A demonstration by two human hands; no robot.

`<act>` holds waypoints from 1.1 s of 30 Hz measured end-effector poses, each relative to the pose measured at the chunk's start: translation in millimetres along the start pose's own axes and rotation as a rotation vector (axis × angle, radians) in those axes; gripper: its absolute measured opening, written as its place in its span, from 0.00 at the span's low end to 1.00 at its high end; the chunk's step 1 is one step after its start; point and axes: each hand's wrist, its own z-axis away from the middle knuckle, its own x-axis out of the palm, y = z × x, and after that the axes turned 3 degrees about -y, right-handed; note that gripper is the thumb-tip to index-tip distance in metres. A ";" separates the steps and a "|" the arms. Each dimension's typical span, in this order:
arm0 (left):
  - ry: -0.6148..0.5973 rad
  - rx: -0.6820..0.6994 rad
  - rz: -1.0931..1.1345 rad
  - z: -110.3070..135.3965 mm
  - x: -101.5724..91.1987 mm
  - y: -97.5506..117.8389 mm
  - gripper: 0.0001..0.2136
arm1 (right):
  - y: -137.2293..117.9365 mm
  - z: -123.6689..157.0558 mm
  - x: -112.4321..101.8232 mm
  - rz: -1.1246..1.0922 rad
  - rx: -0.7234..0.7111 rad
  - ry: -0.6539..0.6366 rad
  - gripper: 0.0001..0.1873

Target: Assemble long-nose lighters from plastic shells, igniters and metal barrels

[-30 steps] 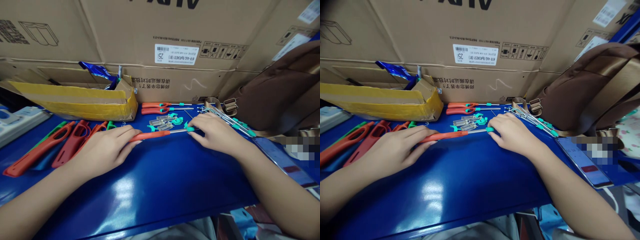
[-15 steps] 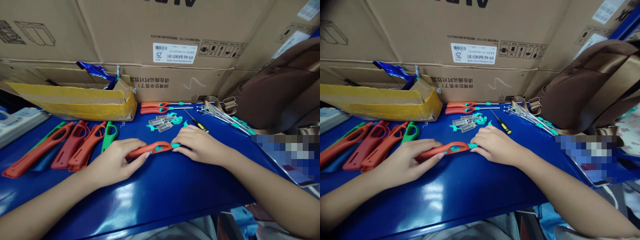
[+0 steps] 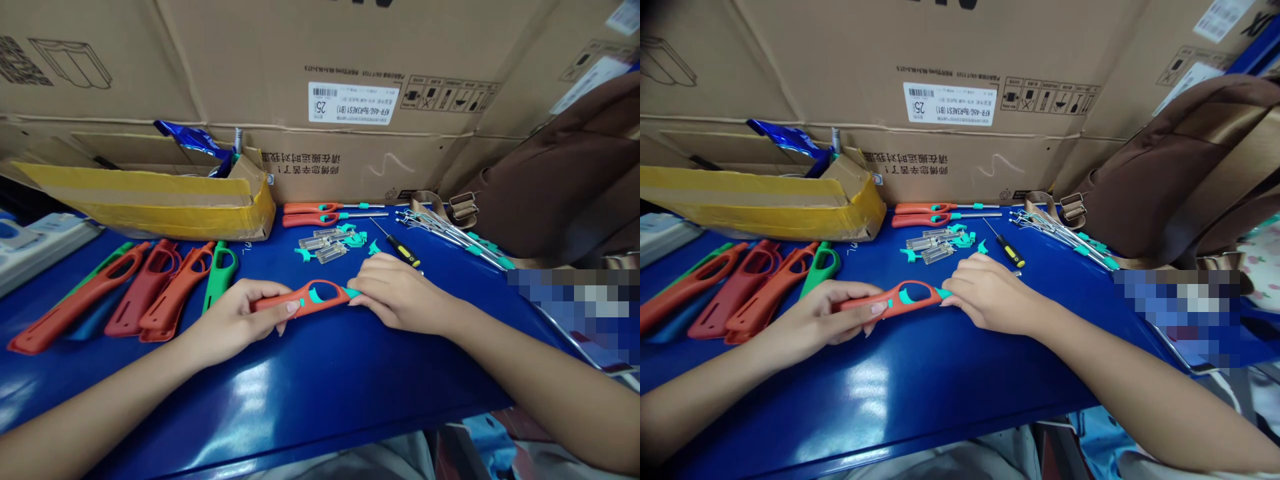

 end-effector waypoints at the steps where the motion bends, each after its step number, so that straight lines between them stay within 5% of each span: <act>1: -0.012 -0.014 0.026 -0.5 -0.1 -0.5 0.22 | -0.8 0.1 -0.5 0.005 -0.006 0.008 0.15; 5: 0.009 0.052 -0.059 -1.1 0.7 -1.7 0.20 | -3.1 0.0 -2.1 0.038 -0.004 0.001 0.15; 12: 0.200 0.475 -0.712 2.6 0.3 -6.0 0.12 | -1.9 -1.3 -7.8 0.022 0.098 -0.060 0.12; 18: 0.223 0.470 -0.878 4.2 -2.1 -6.2 0.17 | -3.3 -2.2 -13.9 0.094 0.102 -0.108 0.16; 33: 0.204 0.545 -0.864 5.1 0.8 -11.4 0.15 | -4.7 -3.3 0.9 0.065 0.102 -0.158 0.19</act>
